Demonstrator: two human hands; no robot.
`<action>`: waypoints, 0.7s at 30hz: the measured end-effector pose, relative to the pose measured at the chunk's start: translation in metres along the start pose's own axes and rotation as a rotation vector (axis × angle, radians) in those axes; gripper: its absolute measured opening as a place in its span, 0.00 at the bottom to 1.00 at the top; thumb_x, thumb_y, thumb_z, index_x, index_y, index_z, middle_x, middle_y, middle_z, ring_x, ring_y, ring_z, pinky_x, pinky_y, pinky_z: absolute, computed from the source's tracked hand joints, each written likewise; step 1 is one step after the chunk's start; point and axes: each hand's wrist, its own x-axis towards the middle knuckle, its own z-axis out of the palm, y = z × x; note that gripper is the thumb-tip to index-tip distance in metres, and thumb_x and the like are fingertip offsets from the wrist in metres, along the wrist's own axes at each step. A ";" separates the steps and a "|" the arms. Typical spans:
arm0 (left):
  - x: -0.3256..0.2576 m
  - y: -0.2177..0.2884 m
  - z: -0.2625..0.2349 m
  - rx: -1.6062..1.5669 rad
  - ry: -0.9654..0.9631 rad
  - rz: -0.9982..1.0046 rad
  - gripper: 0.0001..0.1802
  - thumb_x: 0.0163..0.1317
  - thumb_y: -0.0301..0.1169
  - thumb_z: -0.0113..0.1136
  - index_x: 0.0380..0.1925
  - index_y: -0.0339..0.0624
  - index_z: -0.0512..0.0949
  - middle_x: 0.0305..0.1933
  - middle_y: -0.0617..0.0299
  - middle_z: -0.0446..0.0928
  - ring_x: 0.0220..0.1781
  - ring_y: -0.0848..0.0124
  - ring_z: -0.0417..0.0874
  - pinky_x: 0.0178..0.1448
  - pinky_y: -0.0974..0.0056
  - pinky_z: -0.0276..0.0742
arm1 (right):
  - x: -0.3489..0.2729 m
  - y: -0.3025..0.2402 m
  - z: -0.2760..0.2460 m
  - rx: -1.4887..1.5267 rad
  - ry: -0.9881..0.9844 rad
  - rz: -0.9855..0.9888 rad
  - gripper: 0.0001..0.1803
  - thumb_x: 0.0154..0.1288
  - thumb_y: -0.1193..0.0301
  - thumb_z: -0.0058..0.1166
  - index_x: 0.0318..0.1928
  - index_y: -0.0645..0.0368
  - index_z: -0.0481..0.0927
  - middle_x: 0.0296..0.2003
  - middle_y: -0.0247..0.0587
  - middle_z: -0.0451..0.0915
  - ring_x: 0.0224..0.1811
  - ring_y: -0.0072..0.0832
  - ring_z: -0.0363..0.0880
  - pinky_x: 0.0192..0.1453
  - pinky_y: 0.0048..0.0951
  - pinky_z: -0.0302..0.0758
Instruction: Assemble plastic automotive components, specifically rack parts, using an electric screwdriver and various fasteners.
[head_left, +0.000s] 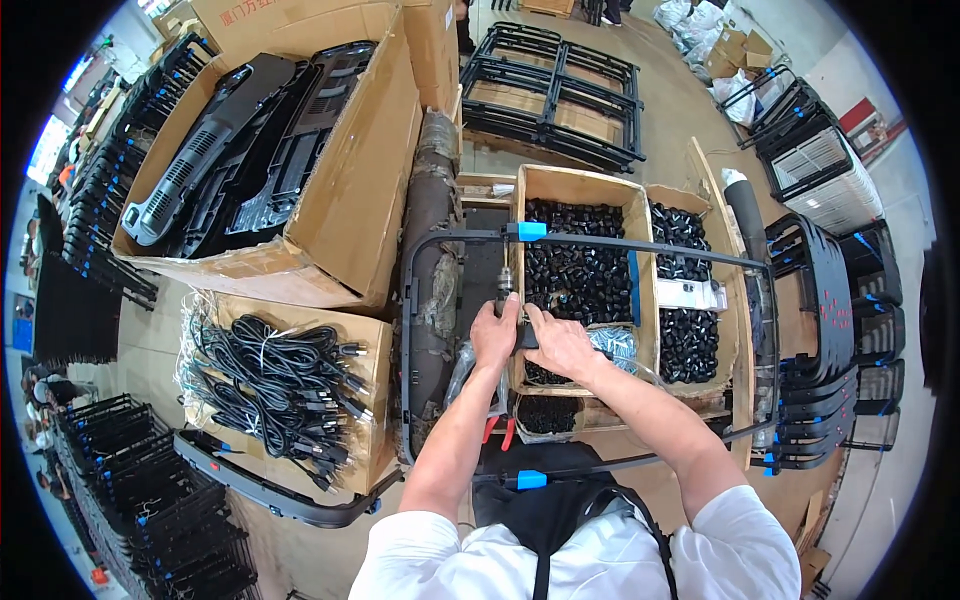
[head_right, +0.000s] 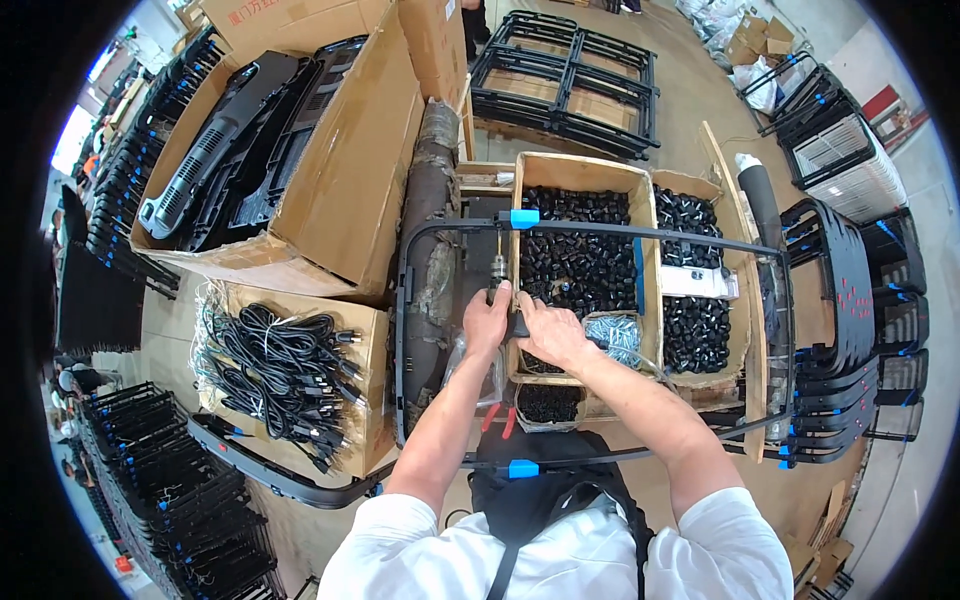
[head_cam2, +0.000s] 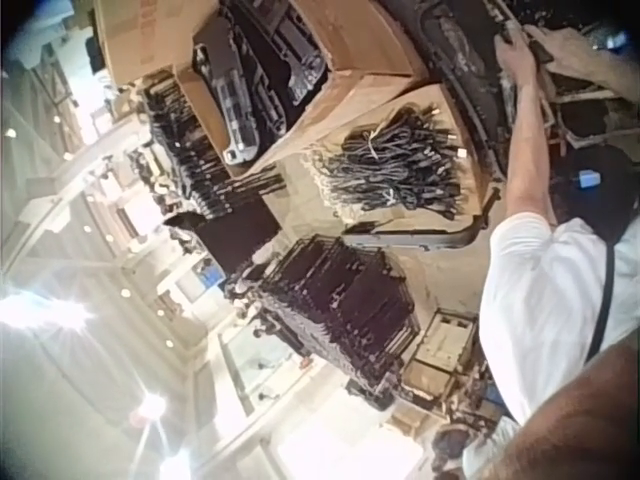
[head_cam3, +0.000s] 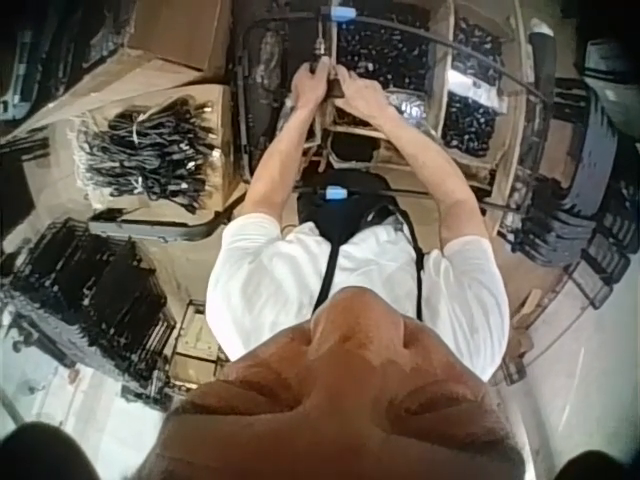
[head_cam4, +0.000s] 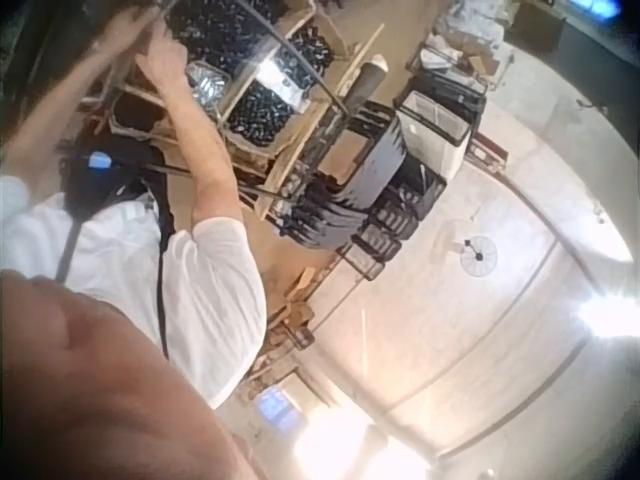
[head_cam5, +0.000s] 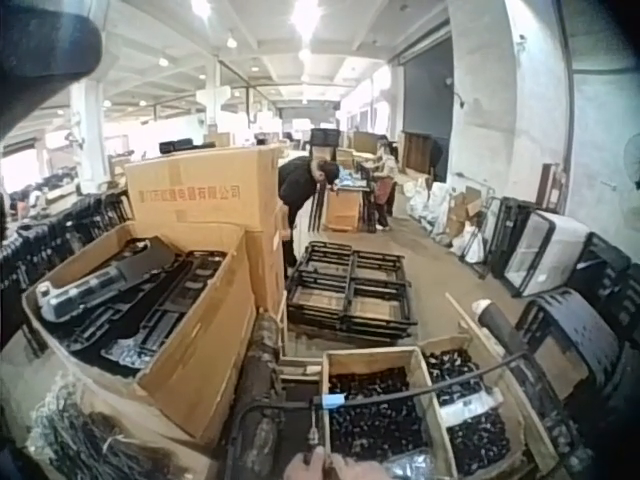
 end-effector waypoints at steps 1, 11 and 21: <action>0.001 0.001 0.001 0.003 0.000 0.000 0.37 0.69 0.63 0.59 0.43 0.31 0.84 0.44 0.38 0.86 0.51 0.43 0.87 0.57 0.48 0.78 | 0.000 0.002 0.000 0.003 0.001 0.000 0.38 0.57 0.61 0.73 0.61 0.64 0.67 0.41 0.59 0.85 0.41 0.54 0.89 0.43 0.48 0.87; 0.006 0.027 -0.002 0.102 -0.041 -0.050 0.39 0.70 0.62 0.58 0.49 0.28 0.81 0.50 0.35 0.85 0.57 0.40 0.85 0.63 0.47 0.77 | 0.005 0.019 0.003 0.085 0.050 -0.020 0.45 0.57 0.60 0.73 0.68 0.69 0.63 0.44 0.63 0.86 0.45 0.55 0.89 0.47 0.48 0.87; 0.008 0.040 0.000 0.235 -0.066 -0.052 0.38 0.71 0.61 0.56 0.56 0.30 0.75 0.51 0.31 0.84 0.57 0.36 0.86 0.62 0.42 0.79 | 0.010 0.040 0.019 0.185 -0.010 -0.032 0.55 0.64 0.46 0.68 0.76 0.68 0.55 0.58 0.67 0.82 0.53 0.59 0.86 0.55 0.51 0.84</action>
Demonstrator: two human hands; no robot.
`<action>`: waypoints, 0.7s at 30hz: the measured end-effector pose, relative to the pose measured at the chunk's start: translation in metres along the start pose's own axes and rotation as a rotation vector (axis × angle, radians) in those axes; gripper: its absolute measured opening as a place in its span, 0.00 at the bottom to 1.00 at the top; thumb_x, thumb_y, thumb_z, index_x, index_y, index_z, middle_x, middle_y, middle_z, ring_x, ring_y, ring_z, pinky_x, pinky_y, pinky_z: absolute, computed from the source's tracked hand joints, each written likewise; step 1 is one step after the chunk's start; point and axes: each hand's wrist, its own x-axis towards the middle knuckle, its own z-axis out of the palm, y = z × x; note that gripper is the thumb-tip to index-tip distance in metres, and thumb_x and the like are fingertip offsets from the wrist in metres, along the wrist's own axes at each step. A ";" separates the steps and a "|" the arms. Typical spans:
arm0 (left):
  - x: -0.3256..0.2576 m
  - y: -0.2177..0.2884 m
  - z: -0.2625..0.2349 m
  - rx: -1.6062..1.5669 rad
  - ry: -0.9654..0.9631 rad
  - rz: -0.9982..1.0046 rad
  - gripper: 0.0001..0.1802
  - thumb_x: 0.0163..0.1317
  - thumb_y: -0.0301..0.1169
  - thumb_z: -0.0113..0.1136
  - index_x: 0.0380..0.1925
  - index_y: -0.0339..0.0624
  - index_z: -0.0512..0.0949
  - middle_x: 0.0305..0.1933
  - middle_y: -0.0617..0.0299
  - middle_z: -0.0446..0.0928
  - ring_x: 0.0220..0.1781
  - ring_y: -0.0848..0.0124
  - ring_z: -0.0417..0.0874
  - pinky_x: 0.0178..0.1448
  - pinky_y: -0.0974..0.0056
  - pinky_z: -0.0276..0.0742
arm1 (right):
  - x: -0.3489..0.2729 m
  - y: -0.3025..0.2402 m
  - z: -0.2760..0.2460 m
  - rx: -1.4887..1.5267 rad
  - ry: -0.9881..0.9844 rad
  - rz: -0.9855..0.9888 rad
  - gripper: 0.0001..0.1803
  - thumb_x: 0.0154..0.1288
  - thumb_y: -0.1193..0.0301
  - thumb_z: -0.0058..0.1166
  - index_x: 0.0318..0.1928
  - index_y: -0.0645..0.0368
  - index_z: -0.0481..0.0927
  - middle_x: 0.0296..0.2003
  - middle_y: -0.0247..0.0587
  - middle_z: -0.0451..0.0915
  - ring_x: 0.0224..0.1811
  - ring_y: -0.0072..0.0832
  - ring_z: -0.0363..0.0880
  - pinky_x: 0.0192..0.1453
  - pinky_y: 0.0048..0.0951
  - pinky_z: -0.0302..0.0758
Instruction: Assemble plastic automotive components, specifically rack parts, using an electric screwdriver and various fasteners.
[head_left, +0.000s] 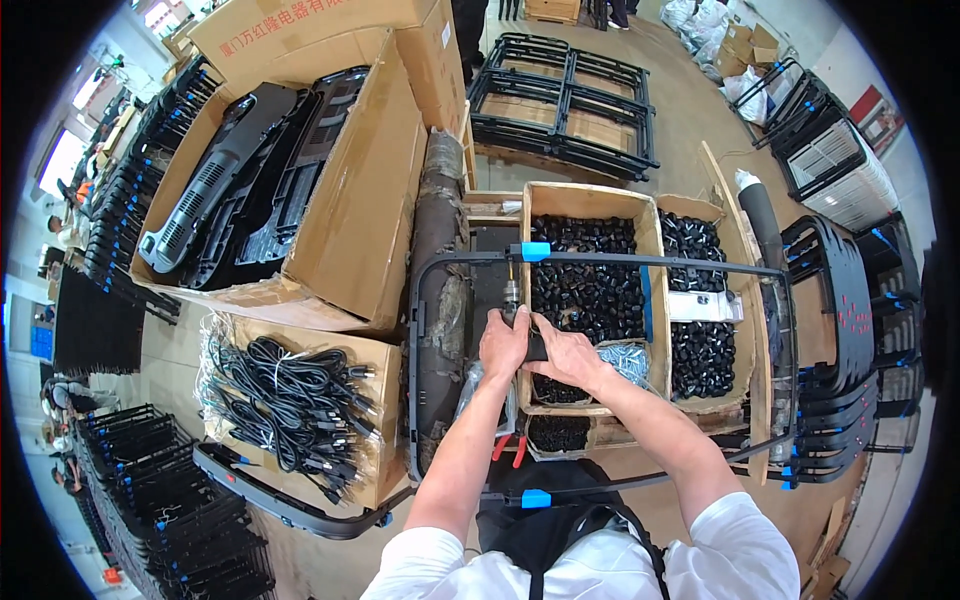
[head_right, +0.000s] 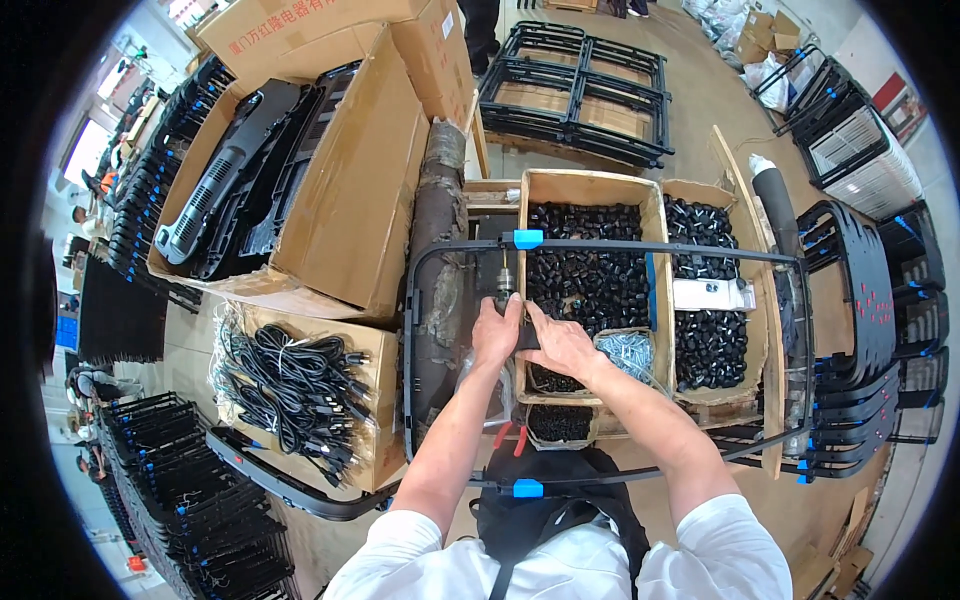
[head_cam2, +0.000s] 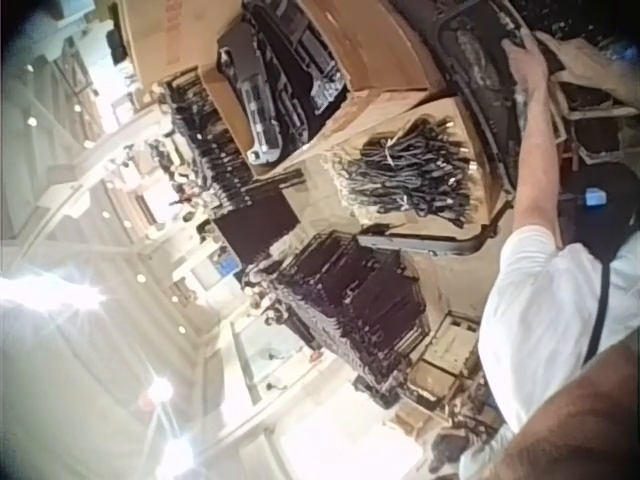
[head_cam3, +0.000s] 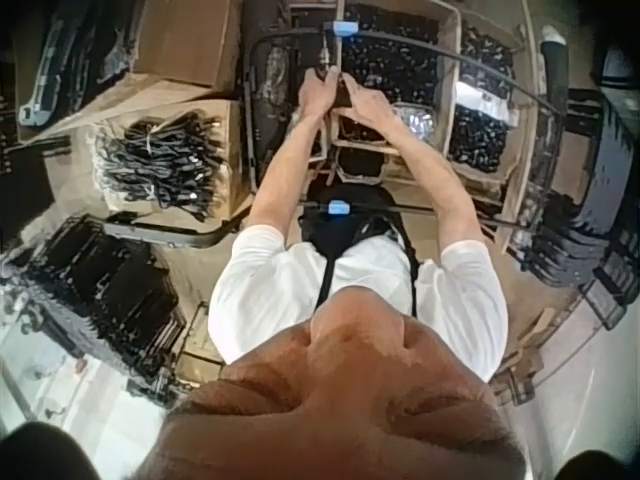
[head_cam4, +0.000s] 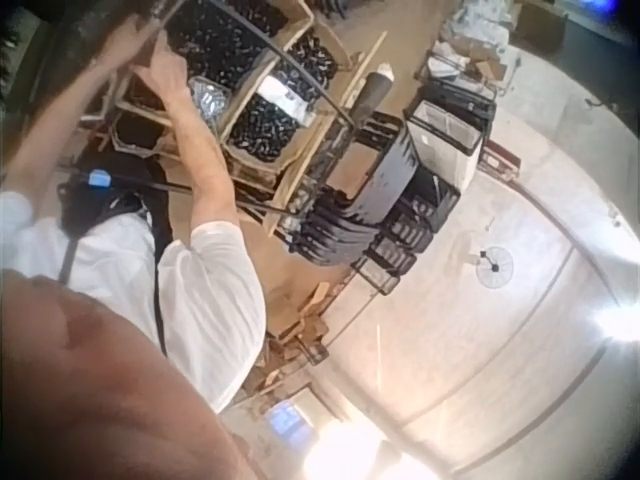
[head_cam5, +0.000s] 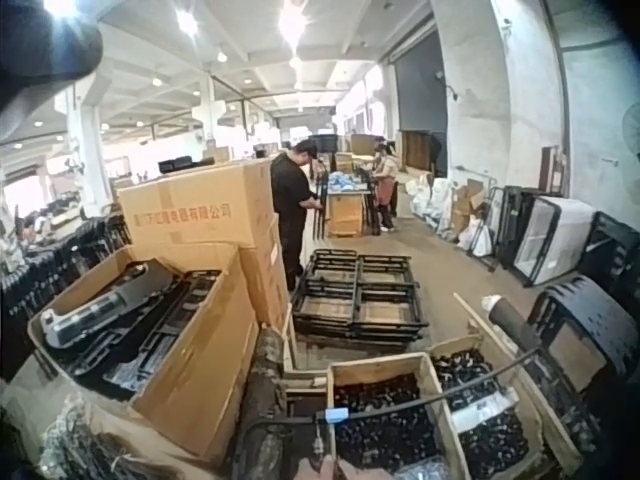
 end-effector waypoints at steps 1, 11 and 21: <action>0.000 0.000 -0.001 0.005 0.001 -0.009 0.39 0.71 0.61 0.56 0.58 0.32 0.73 0.51 0.31 0.84 0.57 0.36 0.86 0.62 0.42 0.79 | 0.001 -0.001 -0.001 0.011 -0.023 0.007 0.57 0.64 0.45 0.68 0.78 0.68 0.53 0.59 0.67 0.81 0.54 0.59 0.85 0.56 0.51 0.84; 0.004 0.009 -0.001 0.005 -0.013 -0.047 0.42 0.70 0.62 0.56 0.66 0.34 0.70 0.55 0.31 0.83 0.61 0.37 0.85 0.66 0.43 0.77 | 0.006 -0.004 -0.008 0.027 -0.023 0.005 0.48 0.63 0.54 0.69 0.75 0.62 0.61 0.57 0.60 0.81 0.55 0.57 0.85 0.56 0.51 0.84; 0.003 -0.001 0.003 -0.055 0.031 -0.070 0.42 0.67 0.62 0.61 0.62 0.33 0.71 0.54 0.34 0.85 0.60 0.40 0.86 0.65 0.45 0.78 | 0.000 -0.021 -0.003 0.029 0.025 0.061 0.33 0.59 0.62 0.72 0.60 0.60 0.72 0.64 0.52 0.70 0.61 0.56 0.79 0.61 0.53 0.80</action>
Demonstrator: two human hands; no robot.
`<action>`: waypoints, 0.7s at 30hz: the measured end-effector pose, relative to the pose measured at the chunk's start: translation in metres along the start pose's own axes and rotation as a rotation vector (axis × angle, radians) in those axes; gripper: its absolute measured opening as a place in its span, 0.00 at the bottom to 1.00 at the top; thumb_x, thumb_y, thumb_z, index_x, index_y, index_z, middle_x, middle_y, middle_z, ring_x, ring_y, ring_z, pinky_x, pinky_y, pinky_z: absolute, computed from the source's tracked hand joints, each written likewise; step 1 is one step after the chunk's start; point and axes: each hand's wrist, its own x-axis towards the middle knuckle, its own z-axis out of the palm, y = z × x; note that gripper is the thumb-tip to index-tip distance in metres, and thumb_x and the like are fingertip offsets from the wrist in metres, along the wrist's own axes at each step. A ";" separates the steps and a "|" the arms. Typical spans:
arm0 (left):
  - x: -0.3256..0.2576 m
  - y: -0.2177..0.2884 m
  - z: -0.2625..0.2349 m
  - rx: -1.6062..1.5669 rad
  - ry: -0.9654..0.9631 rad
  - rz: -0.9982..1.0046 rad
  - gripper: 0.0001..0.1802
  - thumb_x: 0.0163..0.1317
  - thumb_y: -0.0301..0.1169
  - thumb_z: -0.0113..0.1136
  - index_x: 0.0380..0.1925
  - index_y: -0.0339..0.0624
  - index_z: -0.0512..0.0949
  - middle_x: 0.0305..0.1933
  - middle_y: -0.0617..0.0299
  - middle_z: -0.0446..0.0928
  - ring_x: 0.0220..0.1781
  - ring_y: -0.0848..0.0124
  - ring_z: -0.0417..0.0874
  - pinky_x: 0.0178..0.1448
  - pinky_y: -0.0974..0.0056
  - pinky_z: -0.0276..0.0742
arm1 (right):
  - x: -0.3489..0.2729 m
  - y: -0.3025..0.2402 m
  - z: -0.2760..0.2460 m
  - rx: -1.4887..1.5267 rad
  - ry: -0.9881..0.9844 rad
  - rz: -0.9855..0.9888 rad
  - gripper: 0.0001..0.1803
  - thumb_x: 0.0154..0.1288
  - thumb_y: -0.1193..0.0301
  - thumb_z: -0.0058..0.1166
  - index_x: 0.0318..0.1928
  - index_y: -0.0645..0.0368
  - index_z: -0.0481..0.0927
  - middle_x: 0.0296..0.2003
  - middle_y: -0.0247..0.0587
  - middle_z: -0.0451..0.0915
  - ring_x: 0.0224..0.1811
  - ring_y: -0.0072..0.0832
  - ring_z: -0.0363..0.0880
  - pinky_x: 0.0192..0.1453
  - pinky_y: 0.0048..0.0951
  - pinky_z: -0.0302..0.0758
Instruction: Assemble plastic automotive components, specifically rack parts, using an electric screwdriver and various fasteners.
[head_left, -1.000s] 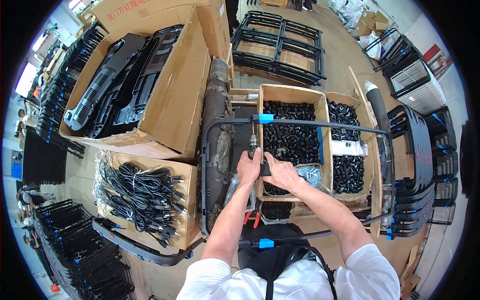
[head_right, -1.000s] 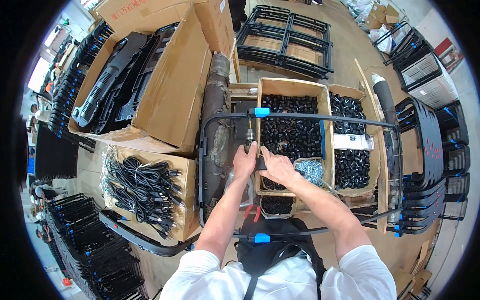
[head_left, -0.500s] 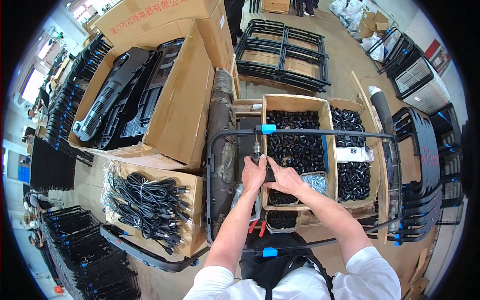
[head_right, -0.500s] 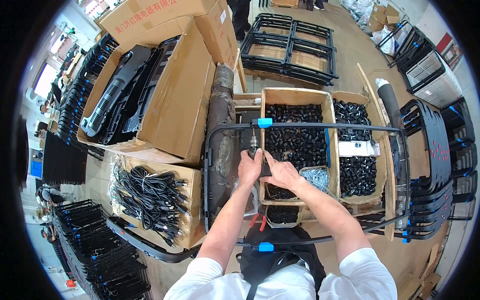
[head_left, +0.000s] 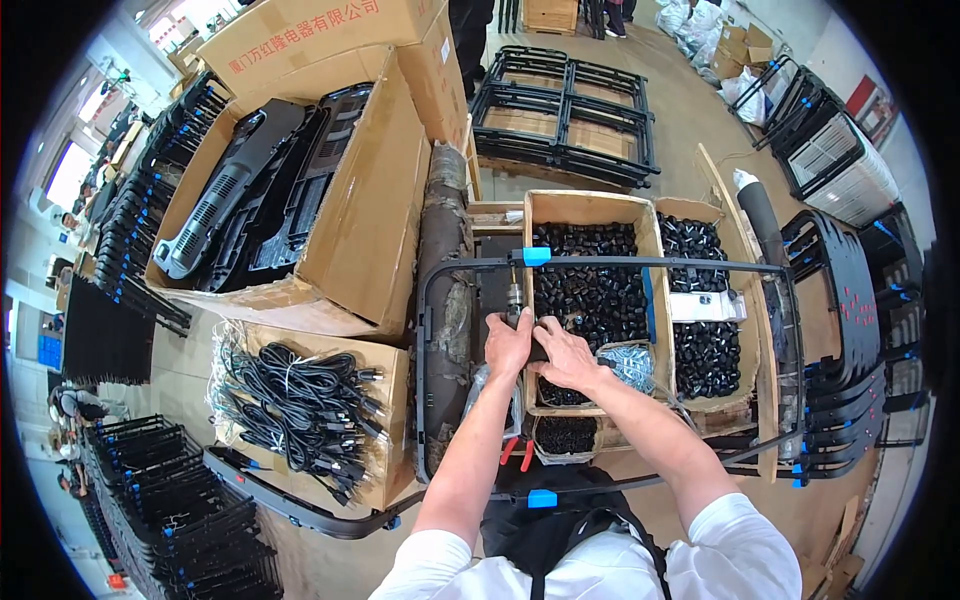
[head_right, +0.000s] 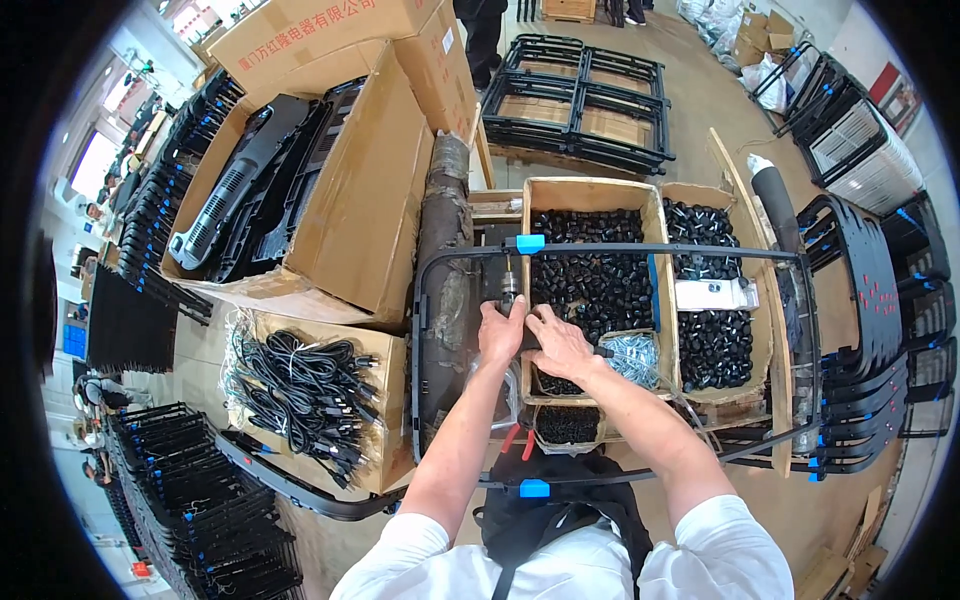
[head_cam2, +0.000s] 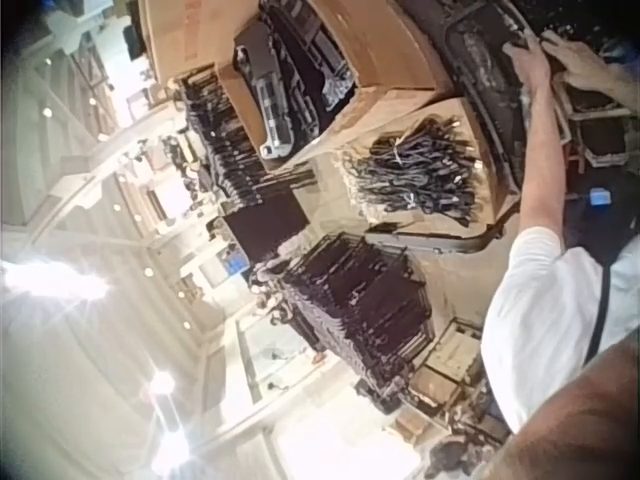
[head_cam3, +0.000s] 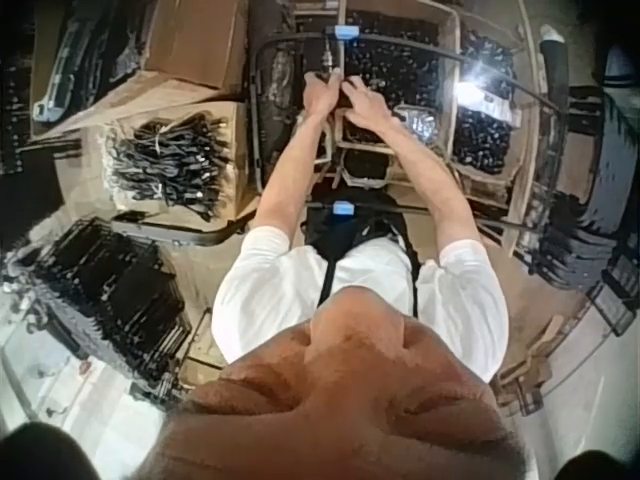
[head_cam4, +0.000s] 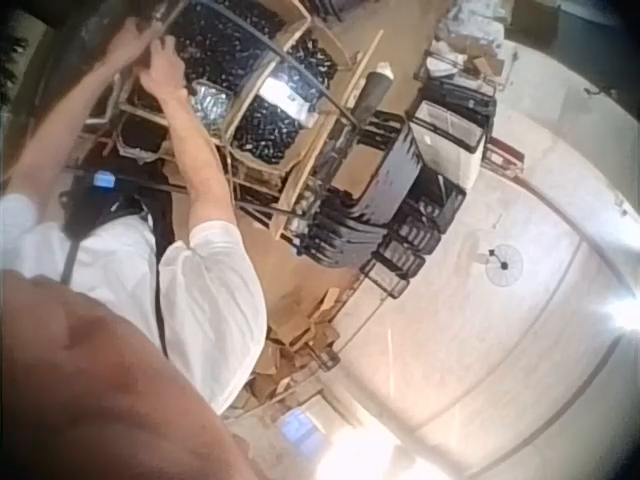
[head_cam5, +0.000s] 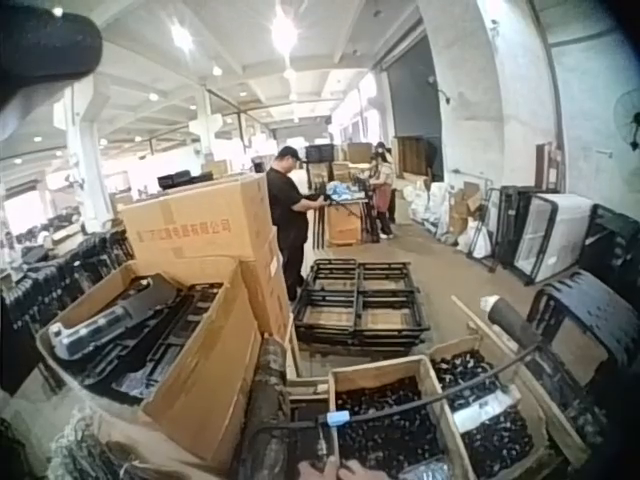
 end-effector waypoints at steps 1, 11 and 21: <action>0.000 -0.003 0.001 -0.011 0.017 0.002 0.42 0.66 0.62 0.62 0.61 0.33 0.71 0.52 0.34 0.85 0.59 0.39 0.86 0.64 0.45 0.78 | -0.001 -0.002 0.000 0.006 0.006 0.004 0.31 0.59 0.63 0.72 0.59 0.60 0.73 0.63 0.52 0.71 0.60 0.56 0.80 0.62 0.53 0.80; -0.007 -0.008 -0.001 -0.032 0.045 -0.011 0.43 0.62 0.63 0.66 0.57 0.32 0.73 0.52 0.35 0.85 0.58 0.41 0.87 0.63 0.47 0.80 | -0.009 -0.005 0.005 0.005 0.003 0.001 0.33 0.59 0.63 0.72 0.61 0.60 0.73 0.64 0.51 0.70 0.61 0.56 0.80 0.63 0.53 0.80; -0.023 0.000 -0.004 0.121 0.031 0.108 0.38 0.61 0.59 0.67 0.52 0.31 0.78 0.51 0.37 0.86 0.56 0.41 0.87 0.62 0.45 0.80 | -0.034 -0.008 -0.003 -0.079 0.078 0.002 0.35 0.57 0.64 0.72 0.62 0.60 0.71 0.56 0.55 0.77 0.57 0.53 0.83 0.58 0.50 0.82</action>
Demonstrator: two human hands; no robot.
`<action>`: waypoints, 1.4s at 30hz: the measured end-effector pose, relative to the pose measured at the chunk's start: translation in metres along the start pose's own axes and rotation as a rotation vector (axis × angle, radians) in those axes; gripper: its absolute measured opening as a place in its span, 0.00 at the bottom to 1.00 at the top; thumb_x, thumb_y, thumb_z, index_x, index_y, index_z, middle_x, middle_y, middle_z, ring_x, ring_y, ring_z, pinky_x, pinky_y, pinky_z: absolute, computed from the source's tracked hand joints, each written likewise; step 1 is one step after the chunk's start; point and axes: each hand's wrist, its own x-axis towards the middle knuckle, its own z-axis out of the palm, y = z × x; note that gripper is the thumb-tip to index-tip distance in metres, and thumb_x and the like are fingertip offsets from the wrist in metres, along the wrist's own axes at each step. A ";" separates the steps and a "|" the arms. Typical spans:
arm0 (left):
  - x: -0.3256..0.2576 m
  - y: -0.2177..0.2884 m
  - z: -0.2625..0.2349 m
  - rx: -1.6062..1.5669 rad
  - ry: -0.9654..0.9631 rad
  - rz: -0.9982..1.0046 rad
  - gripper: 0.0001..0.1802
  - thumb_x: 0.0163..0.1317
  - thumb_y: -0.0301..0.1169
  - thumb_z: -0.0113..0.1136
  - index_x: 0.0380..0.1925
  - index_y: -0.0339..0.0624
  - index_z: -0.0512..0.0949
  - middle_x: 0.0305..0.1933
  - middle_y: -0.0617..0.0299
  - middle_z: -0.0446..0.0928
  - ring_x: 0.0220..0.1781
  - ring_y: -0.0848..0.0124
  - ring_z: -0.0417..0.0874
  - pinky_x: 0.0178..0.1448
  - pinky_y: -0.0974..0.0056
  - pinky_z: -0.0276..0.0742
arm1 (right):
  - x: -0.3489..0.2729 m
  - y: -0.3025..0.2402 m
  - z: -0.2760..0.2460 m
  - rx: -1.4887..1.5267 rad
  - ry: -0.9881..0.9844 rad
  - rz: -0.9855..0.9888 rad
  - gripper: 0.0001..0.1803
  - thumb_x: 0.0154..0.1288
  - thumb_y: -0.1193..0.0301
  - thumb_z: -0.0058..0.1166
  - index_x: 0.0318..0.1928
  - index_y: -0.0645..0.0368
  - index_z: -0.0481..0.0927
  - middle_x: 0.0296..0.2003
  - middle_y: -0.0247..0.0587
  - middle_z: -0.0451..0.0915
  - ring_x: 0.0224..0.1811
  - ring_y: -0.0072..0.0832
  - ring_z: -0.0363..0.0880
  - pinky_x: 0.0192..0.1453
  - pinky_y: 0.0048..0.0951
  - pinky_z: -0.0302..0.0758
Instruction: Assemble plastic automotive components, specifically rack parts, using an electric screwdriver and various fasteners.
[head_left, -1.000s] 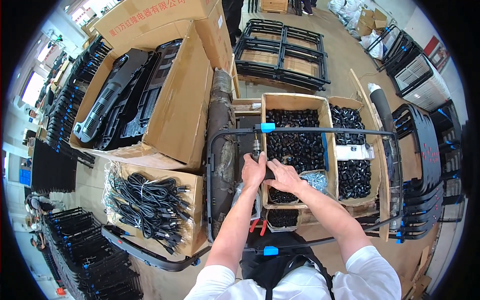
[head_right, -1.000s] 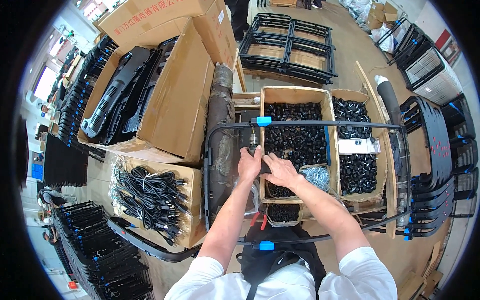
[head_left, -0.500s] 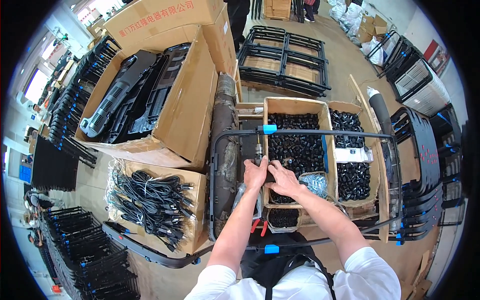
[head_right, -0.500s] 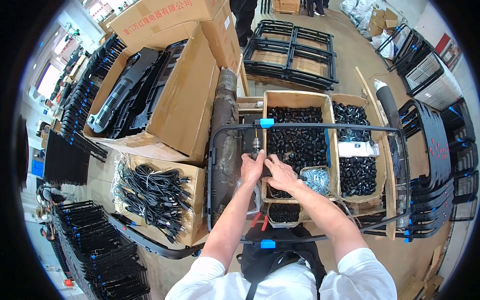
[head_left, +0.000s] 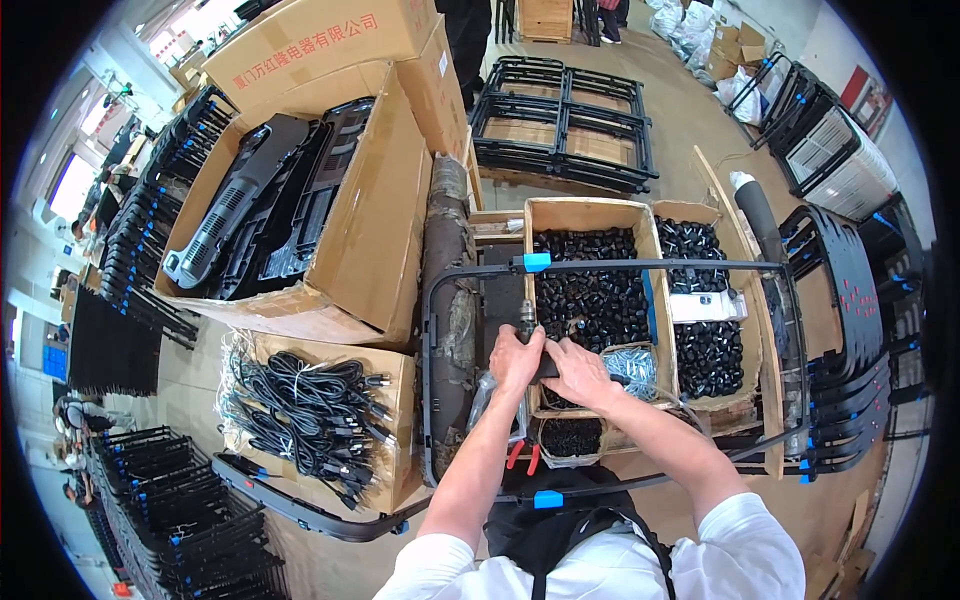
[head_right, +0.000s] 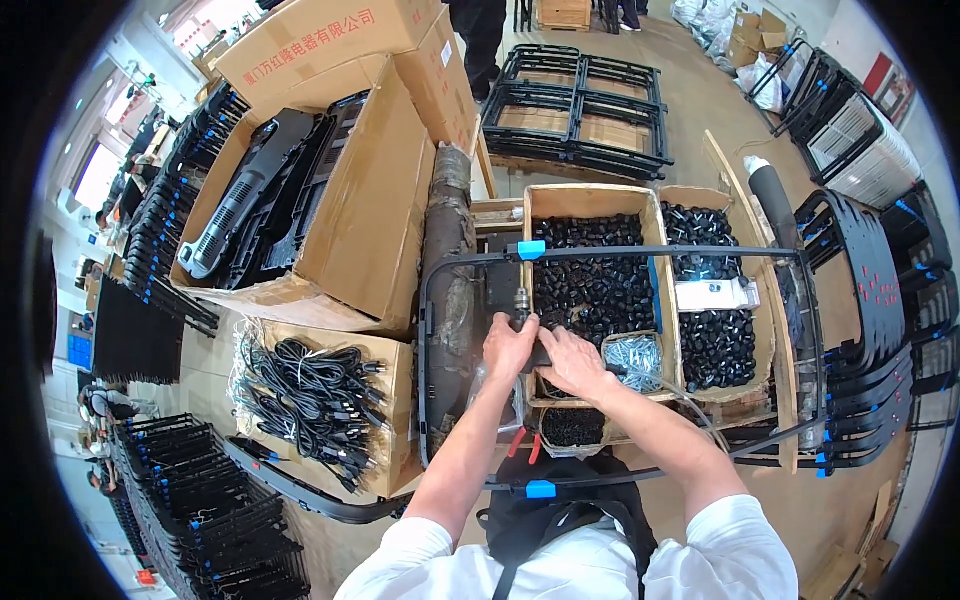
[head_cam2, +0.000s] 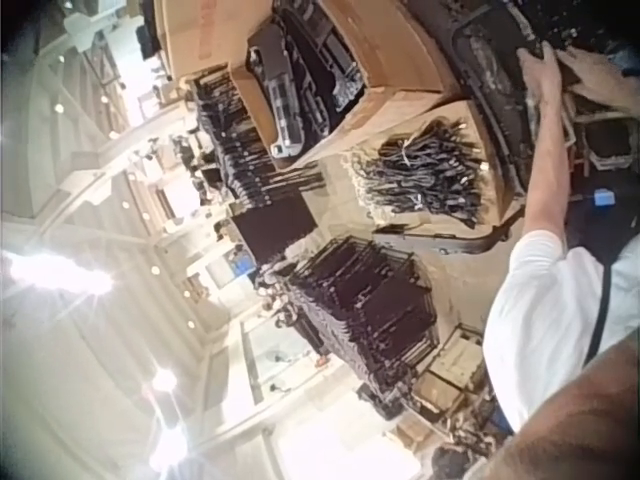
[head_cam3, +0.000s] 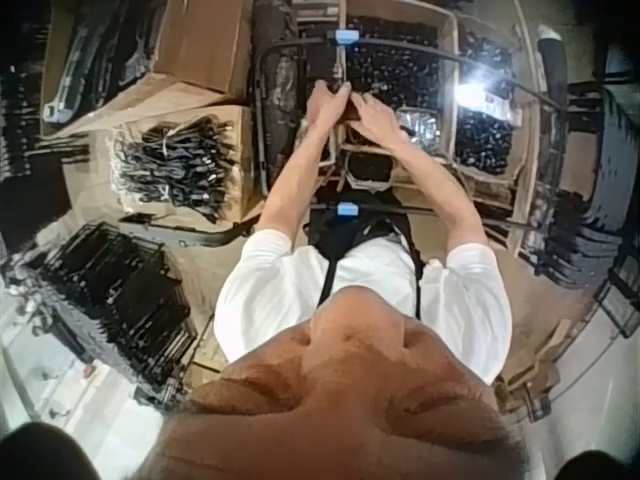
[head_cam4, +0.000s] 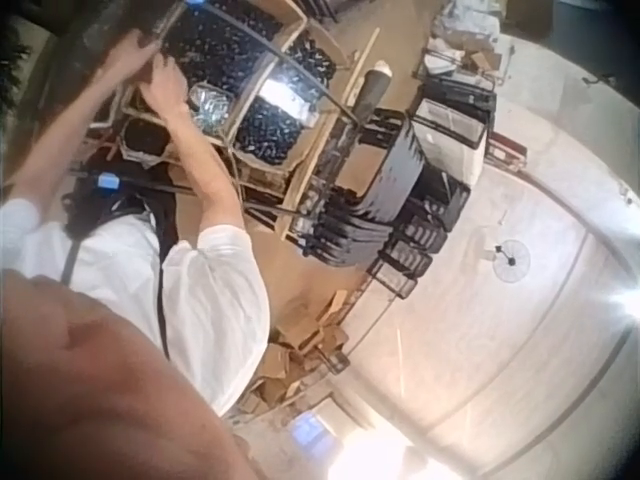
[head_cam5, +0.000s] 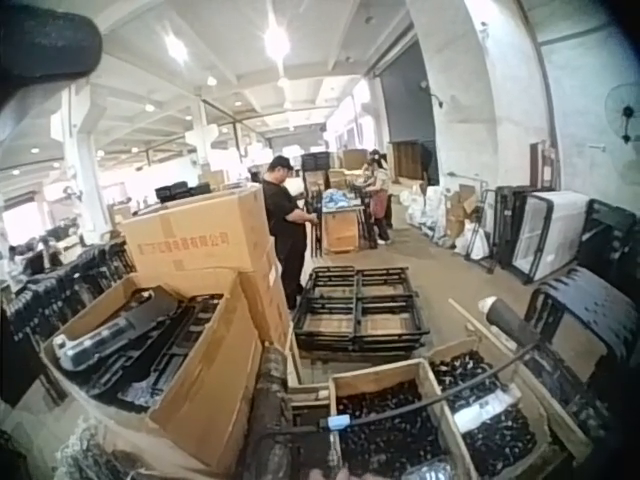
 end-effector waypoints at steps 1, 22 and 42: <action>-0.001 0.002 0.002 0.023 -0.036 0.040 0.38 0.61 0.59 0.67 0.50 0.30 0.79 0.51 0.36 0.86 0.56 0.40 0.87 0.61 0.45 0.80 | -0.003 0.004 0.000 -0.002 0.021 0.034 0.36 0.56 0.63 0.72 0.62 0.61 0.71 0.52 0.56 0.80 0.54 0.53 0.84 0.57 0.49 0.83; 0.016 0.031 0.011 0.269 -0.098 0.149 0.36 0.65 0.59 0.64 0.47 0.30 0.77 0.48 0.34 0.86 0.52 0.39 0.88 0.57 0.41 0.83 | 0.008 0.049 0.000 0.070 0.014 0.022 0.46 0.53 0.63 0.75 0.68 0.65 0.66 0.53 0.60 0.85 0.56 0.53 0.86 0.60 0.46 0.83; 0.024 0.045 0.013 0.298 -0.062 0.150 0.35 0.66 0.58 0.65 0.47 0.30 0.77 0.47 0.34 0.86 0.52 0.39 0.89 0.57 0.42 0.83 | 0.019 0.059 0.003 0.101 0.065 0.035 0.46 0.54 0.62 0.75 0.69 0.61 0.66 0.50 0.57 0.85 0.53 0.54 0.86 0.58 0.47 0.84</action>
